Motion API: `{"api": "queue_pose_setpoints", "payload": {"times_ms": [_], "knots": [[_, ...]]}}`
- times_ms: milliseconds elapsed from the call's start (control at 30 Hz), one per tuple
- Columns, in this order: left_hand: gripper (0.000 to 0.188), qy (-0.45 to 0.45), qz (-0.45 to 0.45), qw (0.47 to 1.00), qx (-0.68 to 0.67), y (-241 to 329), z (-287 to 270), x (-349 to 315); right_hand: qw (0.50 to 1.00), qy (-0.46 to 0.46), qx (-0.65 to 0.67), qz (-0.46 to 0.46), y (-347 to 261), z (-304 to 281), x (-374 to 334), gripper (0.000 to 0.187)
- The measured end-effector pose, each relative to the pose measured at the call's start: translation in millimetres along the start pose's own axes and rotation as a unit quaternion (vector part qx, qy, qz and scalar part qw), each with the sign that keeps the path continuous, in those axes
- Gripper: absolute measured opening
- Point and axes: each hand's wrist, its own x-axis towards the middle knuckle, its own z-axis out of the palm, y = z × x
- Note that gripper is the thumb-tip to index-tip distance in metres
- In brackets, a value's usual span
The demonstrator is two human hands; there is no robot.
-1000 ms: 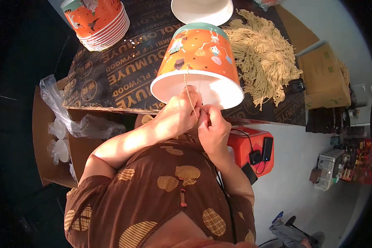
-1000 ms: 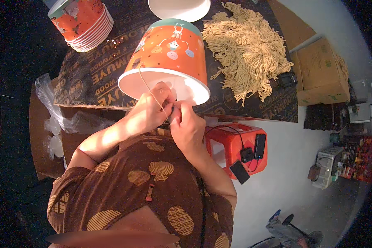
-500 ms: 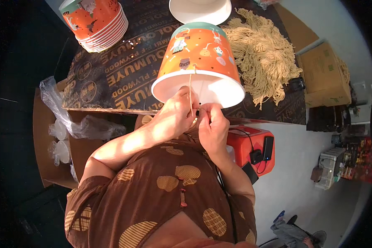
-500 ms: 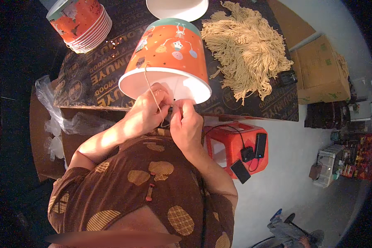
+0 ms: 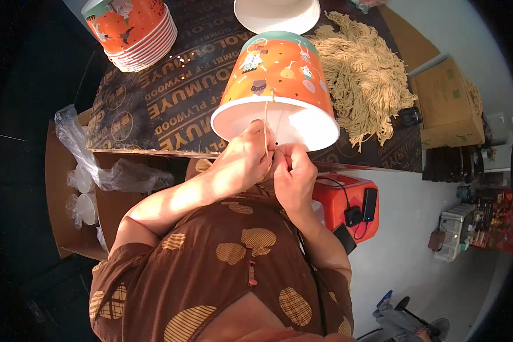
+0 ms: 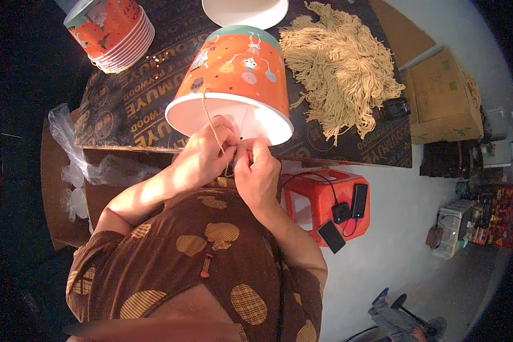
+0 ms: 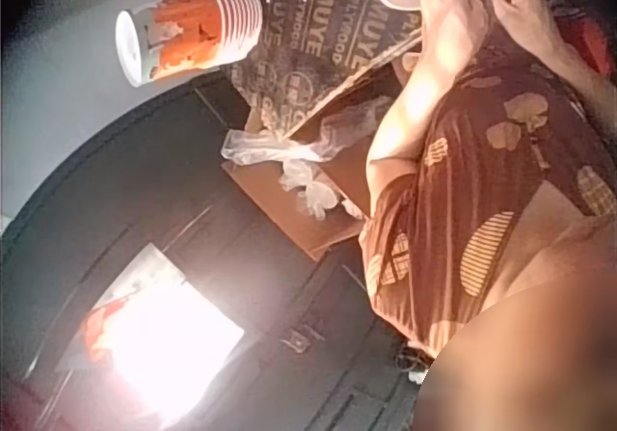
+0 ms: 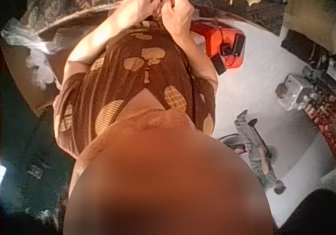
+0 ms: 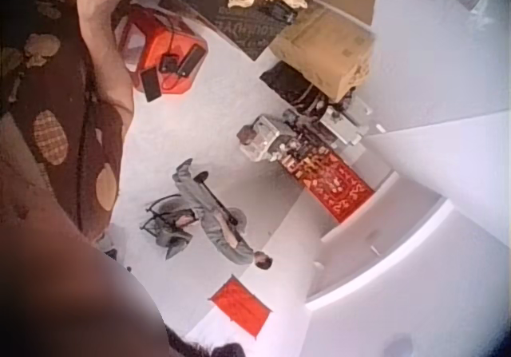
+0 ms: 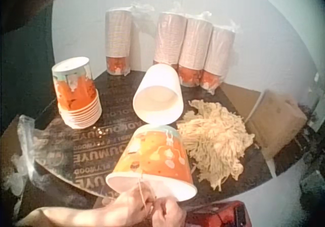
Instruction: Manually attaching elastic cord handles to paper buckets.
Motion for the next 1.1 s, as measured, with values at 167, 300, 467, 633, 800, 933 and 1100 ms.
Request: {"api": "queue_pose_setpoints", "payload": {"times_ms": [167,300,467,633,800,933,1100], "knots": [[0.008,0.002,0.006,1.0,0.004,0,-2,3,1.0,-0.018,-0.009,0.003,-3,-4,1,0.006],[0.006,-0.007,-0.001,1.0,-0.021,2,-3,6,0.998,-0.029,0.006,-0.054,-1,-12,-3,0.01],[0.009,0.002,0.002,1.0,-0.011,1,-3,6,0.996,-0.035,-0.033,-0.081,-1,-19,-7,0.013],[0.01,0.021,0.013,1.0,0.011,-2,1,8,0.993,-0.049,-0.071,-0.075,0,-23,-11,0.015],[0.011,0.041,0.003,0.999,0.03,0,5,10,0.982,-0.03,-0.121,-0.143,5,-22,-10,0.016],[0.011,0.065,0.011,0.997,0.051,0,9,12,0.977,-0.035,-0.144,-0.151,10,-22,-11,0.016],[0.01,0.057,0.021,0.992,0.109,5,12,13,0.965,-0.061,-0.144,-0.209,9,-25,-10,0.014]]}}
